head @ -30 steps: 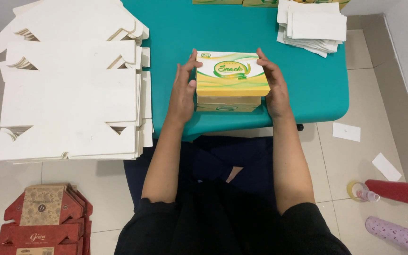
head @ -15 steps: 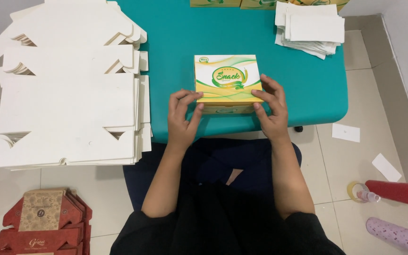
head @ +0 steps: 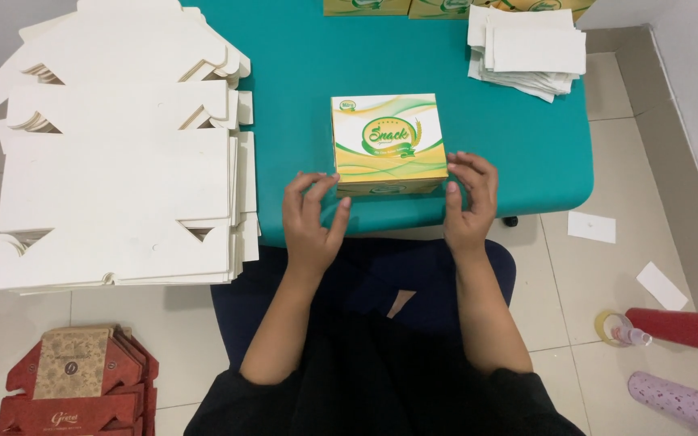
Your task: The person is manually folding flat cardboard templates into three-dimensional boxes and placing paper liners inside them.
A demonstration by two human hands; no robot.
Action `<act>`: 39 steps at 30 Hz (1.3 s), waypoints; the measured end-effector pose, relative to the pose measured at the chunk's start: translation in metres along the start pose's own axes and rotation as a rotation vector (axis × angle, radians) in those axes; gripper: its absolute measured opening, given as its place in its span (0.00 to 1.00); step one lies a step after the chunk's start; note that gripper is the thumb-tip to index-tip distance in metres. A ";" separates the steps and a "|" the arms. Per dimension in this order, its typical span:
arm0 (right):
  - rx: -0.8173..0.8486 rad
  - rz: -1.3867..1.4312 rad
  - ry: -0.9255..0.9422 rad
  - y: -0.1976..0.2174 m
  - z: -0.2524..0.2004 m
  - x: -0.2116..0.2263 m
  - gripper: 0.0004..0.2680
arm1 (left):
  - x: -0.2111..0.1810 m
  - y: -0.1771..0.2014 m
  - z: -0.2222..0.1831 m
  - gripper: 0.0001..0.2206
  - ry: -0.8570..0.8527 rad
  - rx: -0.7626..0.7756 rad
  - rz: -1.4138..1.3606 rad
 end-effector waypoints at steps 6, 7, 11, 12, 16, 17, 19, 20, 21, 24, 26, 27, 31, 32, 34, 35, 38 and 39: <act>0.022 -0.251 0.096 -0.007 -0.009 0.018 0.08 | -0.006 -0.003 -0.011 0.15 -0.029 0.076 0.221; 0.022 -0.249 0.097 -0.006 -0.010 0.022 0.08 | -0.008 -0.002 -0.012 0.15 -0.030 0.075 0.223; 0.046 -0.188 -0.056 -0.003 -0.011 0.044 0.10 | -0.026 0.006 -0.012 0.19 0.152 0.164 0.010; 0.054 -0.109 -0.155 -0.002 -0.011 0.050 0.12 | -0.031 0.007 -0.011 0.22 0.282 0.217 -0.173; 0.097 0.130 -0.499 -0.009 -0.027 0.045 0.17 | -0.036 -0.011 -0.025 0.37 0.419 0.348 -0.255; 0.111 0.146 -0.522 -0.013 -0.024 0.047 0.18 | -0.039 -0.013 -0.022 0.40 0.468 0.354 -0.300; 0.147 0.172 -0.538 -0.023 -0.015 0.049 0.20 | -0.043 -0.013 -0.012 0.45 0.526 0.340 -0.337; 0.160 0.182 -0.497 -0.029 -0.007 0.049 0.20 | -0.044 -0.011 -0.003 0.45 0.492 0.279 -0.364; 0.174 0.193 -0.456 -0.035 0.000 0.050 0.21 | -0.046 -0.009 0.006 0.46 0.456 0.219 -0.390; 0.194 0.209 -0.312 -0.054 0.036 0.057 0.21 | -0.035 -0.007 0.034 0.45 0.415 0.066 -0.382; 0.211 0.253 -0.292 -0.069 0.045 0.045 0.21 | -0.037 0.007 0.048 0.45 0.457 0.027 -0.402; 0.209 0.284 -0.281 -0.079 0.052 0.040 0.22 | -0.036 0.015 0.057 0.46 0.494 0.010 -0.436; 0.241 0.325 -0.257 -0.118 0.078 0.032 0.23 | -0.016 0.036 0.092 0.43 0.550 -0.040 -0.454; 0.254 0.312 -0.269 -0.127 0.081 0.029 0.23 | -0.002 0.034 0.098 0.42 0.593 -0.076 -0.494; 0.273 0.298 -0.295 -0.149 0.092 0.018 0.24 | 0.033 0.024 0.113 0.42 0.652 -0.110 -0.533; 0.267 0.321 -0.298 -0.161 0.099 0.013 0.24 | 0.054 0.018 0.121 0.42 0.688 -0.138 -0.474; 0.279 0.286 -0.315 -0.188 0.121 0.000 0.21 | 0.121 -0.003 0.146 0.42 0.726 -0.150 -0.309; 0.309 0.230 -0.326 -0.196 0.129 -0.004 0.19 | 0.143 -0.011 0.154 0.41 0.729 -0.146 -0.206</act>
Point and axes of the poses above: each hand's wrist, its own z-axis towards the middle knuckle, its own y-axis out of the back of the hand, x = y × z, the point moved 2 cm from there along z, towards the middle knuckle, and after that the axes turned 3 degrees about x, right-handed, at the moved point
